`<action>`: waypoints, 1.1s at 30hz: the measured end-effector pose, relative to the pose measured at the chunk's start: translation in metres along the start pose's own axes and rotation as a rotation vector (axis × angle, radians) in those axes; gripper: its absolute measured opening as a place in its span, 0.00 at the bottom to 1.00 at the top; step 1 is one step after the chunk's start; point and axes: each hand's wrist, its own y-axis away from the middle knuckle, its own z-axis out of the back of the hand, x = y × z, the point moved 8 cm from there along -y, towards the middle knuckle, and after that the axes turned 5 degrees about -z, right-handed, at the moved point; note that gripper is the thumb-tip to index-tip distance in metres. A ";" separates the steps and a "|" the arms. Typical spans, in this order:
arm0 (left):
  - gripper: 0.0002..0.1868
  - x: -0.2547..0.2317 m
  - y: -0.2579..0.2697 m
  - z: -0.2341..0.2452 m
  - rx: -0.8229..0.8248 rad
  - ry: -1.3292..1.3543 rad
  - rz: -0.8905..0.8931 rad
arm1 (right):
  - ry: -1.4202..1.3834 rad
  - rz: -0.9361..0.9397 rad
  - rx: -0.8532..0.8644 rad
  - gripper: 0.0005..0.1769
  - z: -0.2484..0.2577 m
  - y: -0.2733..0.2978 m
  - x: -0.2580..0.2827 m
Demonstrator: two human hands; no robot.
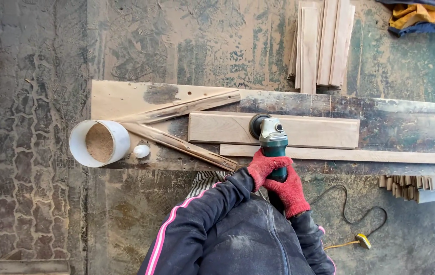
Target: Sanding a piece of wood using an angle grinder.
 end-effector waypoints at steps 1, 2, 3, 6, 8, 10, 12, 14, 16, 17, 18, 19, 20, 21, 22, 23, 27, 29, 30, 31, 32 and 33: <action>0.41 -0.004 0.002 0.001 -0.004 0.020 0.002 | 0.005 -0.012 0.003 0.39 -0.001 -0.002 -0.001; 0.41 0.000 -0.003 0.004 -0.003 0.023 -0.004 | 0.007 -0.004 0.002 0.39 -0.003 -0.003 0.000; 0.41 0.004 -0.008 0.008 -0.009 0.029 -0.007 | 0.018 -0.008 0.006 0.38 -0.006 -0.003 0.002; 0.42 -0.003 -0.007 0.015 -0.022 0.030 -0.020 | 0.052 0.006 0.023 0.39 -0.012 -0.005 0.007; 0.43 -0.005 -0.007 0.021 -0.030 0.024 -0.029 | 0.075 0.019 0.039 0.40 -0.016 -0.005 0.011; 0.42 0.000 -0.016 0.027 -0.047 0.042 -0.043 | 0.114 0.008 0.047 0.41 -0.018 -0.002 0.015; 0.42 0.001 -0.018 0.030 -0.056 0.048 -0.052 | 0.130 0.008 0.054 0.42 -0.020 -0.004 0.012; 0.42 -0.003 -0.014 0.032 -0.063 0.053 -0.061 | 0.145 0.008 0.058 0.43 -0.022 -0.009 0.009; 0.42 -0.011 -0.004 0.037 -0.098 0.122 -0.069 | 0.239 0.002 0.069 0.44 -0.026 -0.015 0.004; 0.42 -0.003 -0.012 0.039 -0.095 0.117 -0.067 | 0.234 -0.001 0.066 0.44 -0.026 -0.012 0.008; 0.41 0.005 -0.020 0.043 -0.115 0.091 -0.062 | 0.224 0.006 0.082 0.45 -0.027 -0.009 0.012; 0.41 0.014 -0.027 0.046 -0.134 0.066 -0.056 | 0.215 0.013 0.097 0.47 -0.027 -0.006 0.017; 0.41 0.014 -0.027 0.042 -0.129 0.061 -0.055 | 0.210 0.009 0.093 0.47 -0.025 -0.007 0.015; 0.41 0.014 -0.028 0.040 -0.125 0.061 -0.057 | 0.221 0.002 0.089 0.47 -0.024 -0.009 0.013; 0.42 0.013 -0.028 0.037 -0.120 0.060 -0.060 | 0.232 -0.006 0.085 0.48 -0.023 -0.010 0.011; 0.42 0.012 -0.026 0.031 -0.120 0.064 -0.061 | 0.235 -0.004 0.085 0.48 -0.019 -0.010 0.008; 0.43 0.007 -0.014 0.011 -0.075 0.120 -0.047 | 0.178 -0.023 0.053 0.47 -0.006 -0.007 0.001; 0.43 0.007 -0.013 0.009 -0.065 0.132 -0.045 | 0.151 -0.028 0.050 0.47 -0.003 -0.009 0.000; 0.43 0.010 -0.015 0.010 -0.064 0.147 -0.044 | 0.178 -0.018 0.057 0.47 -0.004 -0.011 -0.002; 0.43 0.012 -0.017 0.012 -0.064 0.163 -0.043 | 0.204 -0.006 0.065 0.46 -0.005 -0.013 -0.002; 0.43 0.014 -0.023 0.017 -0.067 0.166 -0.047 | 0.206 -0.002 0.067 0.46 -0.007 -0.011 0.005; 0.43 0.015 -0.029 0.025 -0.082 0.186 -0.061 | 0.206 0.011 0.089 0.46 -0.011 -0.009 0.013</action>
